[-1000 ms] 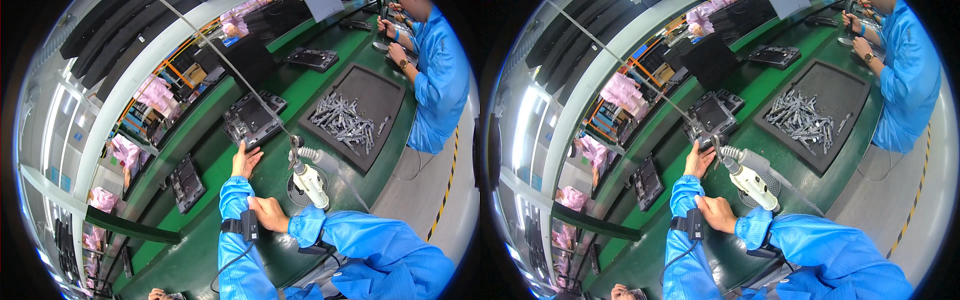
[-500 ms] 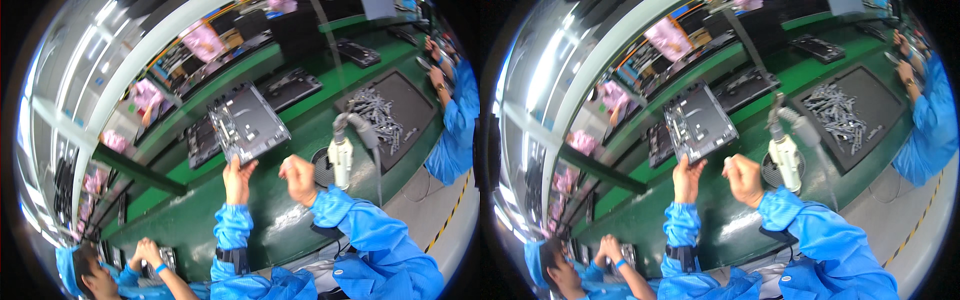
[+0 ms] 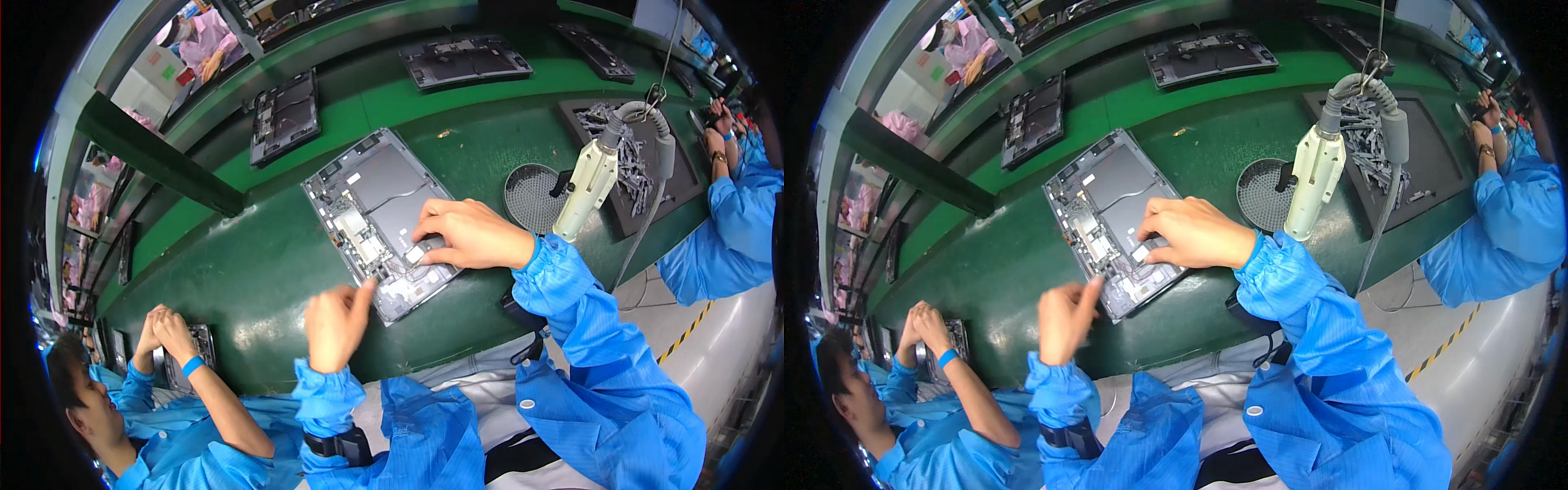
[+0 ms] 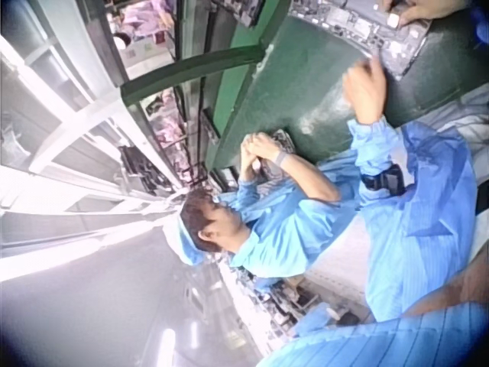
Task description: Assembling internal components of tablets using a power screwdriver and hands on a conveyor-based factory production line.
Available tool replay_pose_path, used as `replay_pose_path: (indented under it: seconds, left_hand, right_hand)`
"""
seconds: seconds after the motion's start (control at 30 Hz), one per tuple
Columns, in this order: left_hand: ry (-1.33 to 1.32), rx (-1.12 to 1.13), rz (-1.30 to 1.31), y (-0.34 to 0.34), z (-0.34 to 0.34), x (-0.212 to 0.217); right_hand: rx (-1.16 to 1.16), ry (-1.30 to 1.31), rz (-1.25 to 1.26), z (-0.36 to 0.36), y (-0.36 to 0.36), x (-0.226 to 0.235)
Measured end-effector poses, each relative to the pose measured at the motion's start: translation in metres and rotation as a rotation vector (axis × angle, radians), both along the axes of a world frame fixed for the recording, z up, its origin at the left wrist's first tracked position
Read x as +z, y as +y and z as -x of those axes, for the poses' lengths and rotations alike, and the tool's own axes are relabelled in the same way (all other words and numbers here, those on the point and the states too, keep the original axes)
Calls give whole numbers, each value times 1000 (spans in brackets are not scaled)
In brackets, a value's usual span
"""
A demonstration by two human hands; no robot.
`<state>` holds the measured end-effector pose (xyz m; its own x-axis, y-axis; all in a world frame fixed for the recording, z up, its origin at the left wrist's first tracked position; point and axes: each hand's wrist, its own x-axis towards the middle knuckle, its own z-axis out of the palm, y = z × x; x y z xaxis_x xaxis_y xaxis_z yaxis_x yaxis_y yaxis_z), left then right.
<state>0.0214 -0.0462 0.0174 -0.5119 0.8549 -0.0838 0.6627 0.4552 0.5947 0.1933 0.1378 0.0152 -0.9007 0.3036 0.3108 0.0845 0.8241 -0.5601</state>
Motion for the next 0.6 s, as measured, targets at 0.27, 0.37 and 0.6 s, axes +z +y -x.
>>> replay_pose_path:
  seconds: [0.27, 0.37, 0.6]
  left_hand:
    - [252, -117, -697, 59, 28, 2]
    - [168, -177, -729, 58, 24, -1]
    - [82, -689, -540, 49, 18, 14]
  right_hand:
    - [-63, -171, 320, 5, -7, 17]
    - [-102, -12, 417, 1, -2, 14]
    - [-183, 15, 733, 7, -7, 13]
